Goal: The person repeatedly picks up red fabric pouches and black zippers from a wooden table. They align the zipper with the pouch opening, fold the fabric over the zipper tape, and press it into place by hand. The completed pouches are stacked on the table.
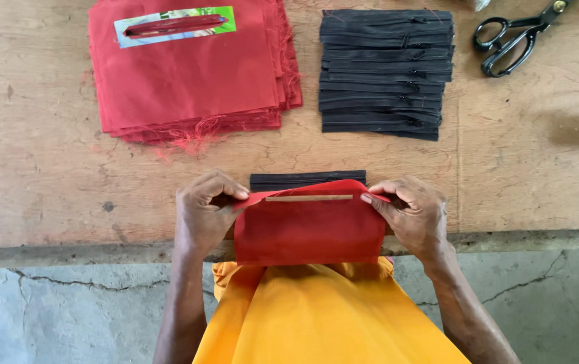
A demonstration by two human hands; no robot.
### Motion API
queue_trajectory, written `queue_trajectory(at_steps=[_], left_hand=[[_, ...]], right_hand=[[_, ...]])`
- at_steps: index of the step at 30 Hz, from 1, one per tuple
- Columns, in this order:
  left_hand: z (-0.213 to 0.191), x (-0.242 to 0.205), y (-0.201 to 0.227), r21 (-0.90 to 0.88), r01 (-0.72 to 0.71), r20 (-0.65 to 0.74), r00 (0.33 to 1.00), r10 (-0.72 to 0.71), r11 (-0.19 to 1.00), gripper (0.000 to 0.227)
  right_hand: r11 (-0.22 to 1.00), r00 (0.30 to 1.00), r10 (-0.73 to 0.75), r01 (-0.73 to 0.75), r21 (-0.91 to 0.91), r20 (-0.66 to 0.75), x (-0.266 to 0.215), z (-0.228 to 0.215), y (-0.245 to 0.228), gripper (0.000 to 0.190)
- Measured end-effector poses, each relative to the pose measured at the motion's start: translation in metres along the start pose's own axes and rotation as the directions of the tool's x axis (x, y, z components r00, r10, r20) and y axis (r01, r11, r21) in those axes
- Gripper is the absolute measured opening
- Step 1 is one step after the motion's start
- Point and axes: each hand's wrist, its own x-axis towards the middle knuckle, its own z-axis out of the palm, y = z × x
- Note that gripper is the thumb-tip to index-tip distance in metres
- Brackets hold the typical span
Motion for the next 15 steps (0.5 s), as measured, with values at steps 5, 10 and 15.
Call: queue_trajectory(at_steps=[5, 10, 15], left_hand=[[-0.0015, 0.0014, -0.0001, -0.013, 0.003, 0.003, 1.000, -0.003, 1.000, 0.024], [-0.0035, 0.0025, -0.0034, -0.023, -0.004, 0.025, 1.000, 0.004, 1.000, 0.025], [-0.0013, 0.0039, -0.0058, -0.005, -0.023, 0.018, 1.000, 0.023, 1.000, 0.023]], right_hand=[[1.000, 1.000, -0.006, 0.005, 0.012, 0.006, -0.0007, -0.0003, -0.0004, 0.014], [1.000, 1.000, 0.003, -0.003, 0.005, 0.009, 0.0001, 0.0001, -0.0014, 0.015], [0.996, 1.000, 0.031, -0.030, -0.080, 0.002, 0.0011, -0.0010, -0.0009, 0.017]])
